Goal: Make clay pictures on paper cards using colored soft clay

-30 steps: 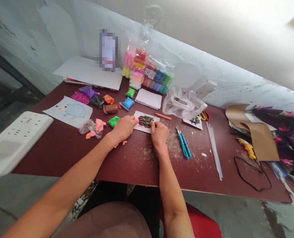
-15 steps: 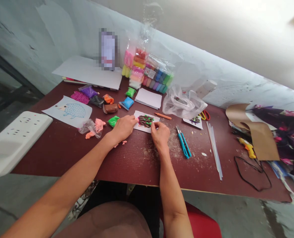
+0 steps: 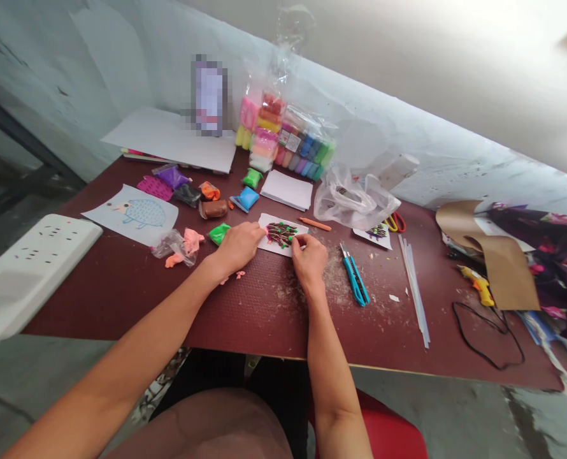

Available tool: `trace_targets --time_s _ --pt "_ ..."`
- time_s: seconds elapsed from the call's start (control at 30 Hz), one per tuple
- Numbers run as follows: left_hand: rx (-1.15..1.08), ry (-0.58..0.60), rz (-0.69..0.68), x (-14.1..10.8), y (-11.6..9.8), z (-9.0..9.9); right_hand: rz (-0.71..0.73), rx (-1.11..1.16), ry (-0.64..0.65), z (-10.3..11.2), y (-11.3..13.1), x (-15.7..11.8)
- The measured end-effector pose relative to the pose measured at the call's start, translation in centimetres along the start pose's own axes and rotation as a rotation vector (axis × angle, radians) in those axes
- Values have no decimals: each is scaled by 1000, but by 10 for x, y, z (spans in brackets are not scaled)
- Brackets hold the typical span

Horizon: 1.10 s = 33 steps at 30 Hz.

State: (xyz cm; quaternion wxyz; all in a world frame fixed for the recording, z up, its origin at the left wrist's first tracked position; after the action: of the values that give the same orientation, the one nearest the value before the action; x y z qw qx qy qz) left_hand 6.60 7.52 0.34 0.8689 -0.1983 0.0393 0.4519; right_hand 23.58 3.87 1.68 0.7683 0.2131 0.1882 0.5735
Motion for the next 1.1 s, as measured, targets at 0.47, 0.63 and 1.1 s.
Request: trace_targets --time_s 0.47,0.63,1.1 --pt "-2 -6 -12 -1 -1 1 15 21 -27 1 2 0" --pt "-3 0 -10 -1 -1 1 10 27 -41 2 2 0" --pt "-4 -6 -21 -1 0 1 8 1 61 1 0 -8"
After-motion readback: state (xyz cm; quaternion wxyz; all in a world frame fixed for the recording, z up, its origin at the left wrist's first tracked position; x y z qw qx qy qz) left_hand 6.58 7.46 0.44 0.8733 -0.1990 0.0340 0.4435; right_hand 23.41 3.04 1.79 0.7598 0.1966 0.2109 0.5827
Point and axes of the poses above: each hand's wrist, its own x-axis towards the middle knuckle, its own z-axis out of the back of the hand, y = z × x, the point moved 10 cm from there along x, towards the middle knuckle, and after that the axes turned 12 degrees about y, right-handed, at the moved point
